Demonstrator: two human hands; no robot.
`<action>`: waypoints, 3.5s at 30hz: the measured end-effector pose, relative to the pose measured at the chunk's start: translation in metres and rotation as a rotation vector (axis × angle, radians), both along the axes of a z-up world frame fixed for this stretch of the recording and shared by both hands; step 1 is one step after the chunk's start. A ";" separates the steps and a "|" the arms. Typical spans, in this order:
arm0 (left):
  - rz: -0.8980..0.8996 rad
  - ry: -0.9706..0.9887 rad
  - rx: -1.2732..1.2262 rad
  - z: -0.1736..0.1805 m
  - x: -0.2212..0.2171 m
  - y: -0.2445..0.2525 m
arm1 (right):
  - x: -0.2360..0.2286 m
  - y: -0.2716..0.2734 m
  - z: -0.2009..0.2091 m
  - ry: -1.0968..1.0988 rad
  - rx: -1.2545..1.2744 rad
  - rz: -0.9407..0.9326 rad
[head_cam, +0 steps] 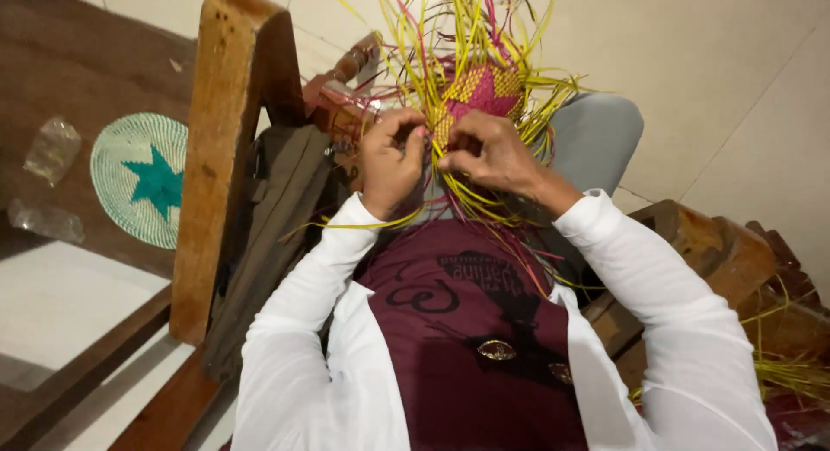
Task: Weaving colorful strands together to create a patterned object, likely a basket or hat.
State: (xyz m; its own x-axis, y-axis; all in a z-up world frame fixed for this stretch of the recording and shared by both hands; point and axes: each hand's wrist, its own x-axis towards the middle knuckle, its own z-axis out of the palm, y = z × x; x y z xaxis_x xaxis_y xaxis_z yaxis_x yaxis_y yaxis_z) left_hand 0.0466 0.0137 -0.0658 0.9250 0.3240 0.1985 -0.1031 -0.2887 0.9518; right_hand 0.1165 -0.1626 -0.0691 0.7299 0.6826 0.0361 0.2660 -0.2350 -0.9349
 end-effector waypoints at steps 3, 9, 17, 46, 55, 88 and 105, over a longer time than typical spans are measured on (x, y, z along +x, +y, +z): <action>-0.030 0.200 0.031 -0.041 -0.019 0.002 | -0.006 -0.002 -0.004 -0.119 -0.136 0.102; -0.138 0.366 0.003 -0.065 -0.021 0.003 | -0.004 -0.003 -0.022 -0.028 -0.133 0.103; -0.081 0.422 -0.164 -0.069 -0.020 -0.006 | 0.000 -0.005 -0.037 0.255 -0.169 0.044; -0.308 0.559 0.238 -0.057 -0.015 0.016 | -0.003 0.004 -0.037 0.091 -0.221 -0.082; -0.253 0.625 0.255 -0.053 -0.075 0.064 | 0.002 0.004 -0.044 0.201 -0.263 -0.067; -0.293 0.037 0.751 -0.009 0.008 0.005 | -0.016 0.008 -0.040 -0.159 -0.282 0.046; -0.087 0.293 0.024 -0.066 -0.019 -0.006 | -0.006 0.006 -0.051 0.408 -0.050 -0.200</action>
State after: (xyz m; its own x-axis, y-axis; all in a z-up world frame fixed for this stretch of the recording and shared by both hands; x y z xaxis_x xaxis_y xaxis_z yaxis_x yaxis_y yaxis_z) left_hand 0.0273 0.0080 -0.1320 0.9681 0.2394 -0.0743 0.1494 -0.3133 0.9378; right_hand 0.1101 -0.1563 -0.1201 0.7955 0.5201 -0.3110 -0.1769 -0.2916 -0.9400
